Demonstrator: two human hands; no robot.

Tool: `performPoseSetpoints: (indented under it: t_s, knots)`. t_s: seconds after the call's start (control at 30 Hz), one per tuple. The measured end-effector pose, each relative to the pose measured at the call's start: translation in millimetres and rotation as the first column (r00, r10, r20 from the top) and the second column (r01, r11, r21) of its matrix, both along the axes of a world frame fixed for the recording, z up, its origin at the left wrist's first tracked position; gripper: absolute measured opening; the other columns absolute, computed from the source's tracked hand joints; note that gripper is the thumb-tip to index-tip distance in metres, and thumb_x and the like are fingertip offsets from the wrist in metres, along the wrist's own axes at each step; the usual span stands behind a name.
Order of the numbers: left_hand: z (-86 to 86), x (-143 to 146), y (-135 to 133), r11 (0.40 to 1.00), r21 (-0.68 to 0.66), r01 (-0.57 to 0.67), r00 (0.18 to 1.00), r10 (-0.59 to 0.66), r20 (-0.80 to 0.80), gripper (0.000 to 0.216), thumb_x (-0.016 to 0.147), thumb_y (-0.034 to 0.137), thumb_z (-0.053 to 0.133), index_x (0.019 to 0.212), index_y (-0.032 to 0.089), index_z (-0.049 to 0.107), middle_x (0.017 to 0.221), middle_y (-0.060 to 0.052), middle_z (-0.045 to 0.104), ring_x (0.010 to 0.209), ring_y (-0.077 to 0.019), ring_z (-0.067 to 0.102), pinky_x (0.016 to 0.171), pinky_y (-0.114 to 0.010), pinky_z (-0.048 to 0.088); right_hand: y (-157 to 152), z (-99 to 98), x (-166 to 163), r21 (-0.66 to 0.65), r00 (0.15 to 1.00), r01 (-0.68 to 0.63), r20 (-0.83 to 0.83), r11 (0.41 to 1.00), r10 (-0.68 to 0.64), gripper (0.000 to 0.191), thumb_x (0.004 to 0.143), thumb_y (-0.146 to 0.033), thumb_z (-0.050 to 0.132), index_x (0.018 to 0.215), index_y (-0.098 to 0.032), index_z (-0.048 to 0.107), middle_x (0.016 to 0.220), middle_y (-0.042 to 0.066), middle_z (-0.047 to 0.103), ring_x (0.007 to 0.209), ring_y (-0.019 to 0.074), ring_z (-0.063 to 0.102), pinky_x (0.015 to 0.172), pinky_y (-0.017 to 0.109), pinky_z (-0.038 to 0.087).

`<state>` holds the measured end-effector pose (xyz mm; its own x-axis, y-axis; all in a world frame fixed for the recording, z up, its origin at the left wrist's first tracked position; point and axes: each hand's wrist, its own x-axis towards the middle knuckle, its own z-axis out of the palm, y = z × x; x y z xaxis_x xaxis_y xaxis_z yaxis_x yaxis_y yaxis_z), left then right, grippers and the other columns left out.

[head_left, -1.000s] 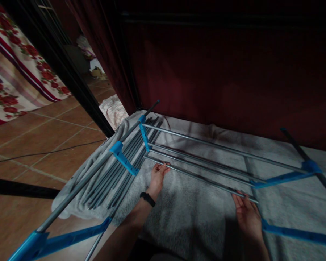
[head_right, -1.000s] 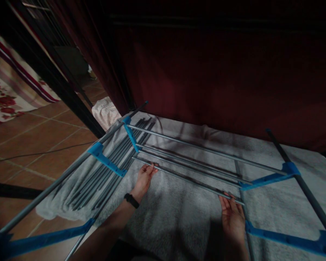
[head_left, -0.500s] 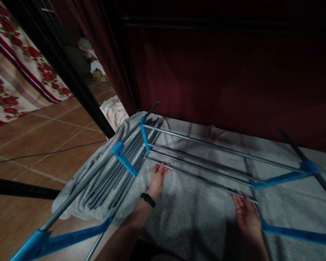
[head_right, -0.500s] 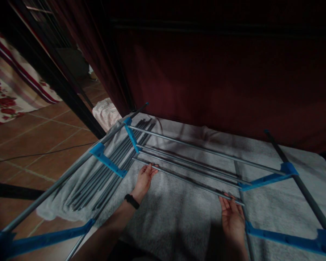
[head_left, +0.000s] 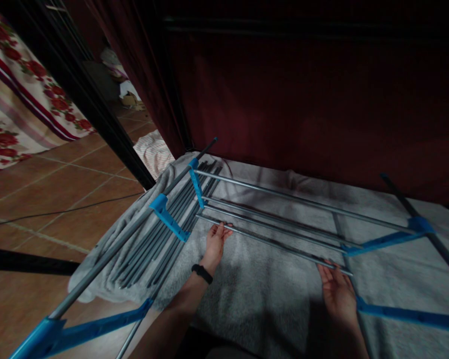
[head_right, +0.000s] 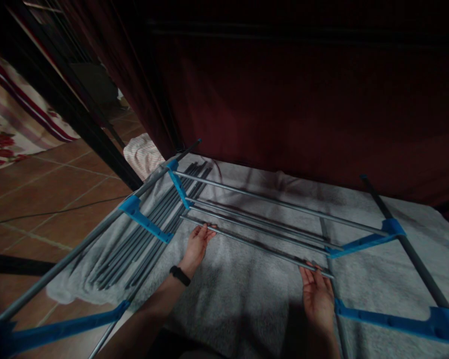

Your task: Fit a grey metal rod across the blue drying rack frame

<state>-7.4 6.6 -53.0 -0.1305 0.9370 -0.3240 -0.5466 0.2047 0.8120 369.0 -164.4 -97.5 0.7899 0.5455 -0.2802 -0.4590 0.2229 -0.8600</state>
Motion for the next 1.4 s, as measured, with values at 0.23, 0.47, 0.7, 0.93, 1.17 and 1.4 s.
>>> performPoseSetpoints:
  t_s: [0.23, 0.47, 0.7, 0.93, 1.17, 1.4]
  knots:
    - [2.8, 0.1, -0.1, 1.0, 0.002, 0.008, 1.0, -0.008, -0.013, 0.03, 0.092, 0.04, 0.091, 0.083, 0.023, 0.068, 0.096, -0.009, 0.084, 0.092, -0.0249, 0.082, 0.107, -0.049, 0.065, 0.9, 3.9, -3.1, -0.026, 1.0, 0.01, -0.02, 1.0, -0.011, 0.015, 0.087, -0.034, 0.091, 0.096, -0.026, 0.082, 0.112, 0.005, 0.086, 0.131, 0.0292, 0.078, 0.138, 0.061, 0.046]
    - [8.0, 0.1, -2.0, 1.0, 0.004, 0.017, 1.0, -0.017, -0.02, 0.025, 0.093, 0.038, 0.089, 0.087, 0.024, 0.069, 0.094, -0.007, 0.084, 0.088, -0.0239, 0.079, 0.107, -0.05, 0.066, 0.8, 3.6, -3.6, 0.015, 1.0, 0.007, -0.029, 1.0, -0.007, 0.016, 0.085, -0.032, 0.093, 0.095, -0.026, 0.082, 0.107, 0.004, 0.087, 0.119, 0.0261, 0.082, 0.134, 0.056, 0.051]
    - [16.7, 2.1, -2.0, 0.998, -0.064, -0.025, 0.999, 0.023, -0.022, 0.02, 0.103, 0.034, 0.077, 0.089, 0.027, 0.064, 0.09, -0.005, 0.081, 0.086, -0.0238, 0.078, 0.108, -0.051, 0.064, 0.5, 1.0, -1.8, 0.053, 0.999, -0.019, -0.027, 0.998, 0.021, 0.022, 0.081, -0.032, 0.097, 0.093, -0.028, 0.078, 0.103, 0.001, 0.087, 0.106, 0.0239, 0.084, 0.127, 0.056, 0.059]
    - [17.2, -0.8, 0.8, 0.996, -0.062, -0.056, 0.997, 0.059, 0.044, 0.02, 0.1, 0.027, 0.083, 0.087, 0.024, 0.068, 0.086, -0.004, 0.079, 0.082, -0.0211, 0.078, 0.098, -0.041, 0.066, 6.1, 21.4, -19.4, 0.025, 0.999, 0.03, -0.012, 0.999, -0.03, 0.025, 0.078, -0.035, 0.097, 0.089, -0.03, 0.075, 0.103, -0.001, 0.086, 0.102, 0.0221, 0.084, 0.128, 0.06, 0.057]
    - [17.9, 0.2, 4.8, 0.997, -0.054, -0.05, 0.999, 0.051, 0.017, 0.034, 0.09, 0.02, 0.094, 0.074, 0.02, 0.064, 0.076, 0.0, 0.075, 0.073, -0.0133, 0.074, 0.085, -0.027, 0.065, 8.6, 20.2, -22.6, 0.056, 1.0, 0.013, -0.004, 0.998, -0.012, 0.023, 0.078, -0.032, 0.096, 0.09, -0.03, 0.077, 0.096, -0.003, 0.084, 0.1, 0.0214, 0.081, 0.128, 0.059, 0.055]
    - [13.8, 0.2, 5.6, 0.998, -0.039, -0.049, 0.999, 0.048, -0.025, 0.046, 0.079, 0.028, 0.105, 0.069, 0.021, 0.061, 0.069, 0.005, 0.068, 0.068, -0.0119, 0.071, 0.081, -0.025, 0.063, 6.5, 8.1, -16.8, 0.071, 0.998, 0.025, 0.055, 0.997, -0.029, 0.03, 0.08, -0.037, 0.098, 0.08, -0.029, 0.068, 0.084, -0.005, 0.076, 0.088, 0.021, 0.077, 0.124, 0.059, 0.057]
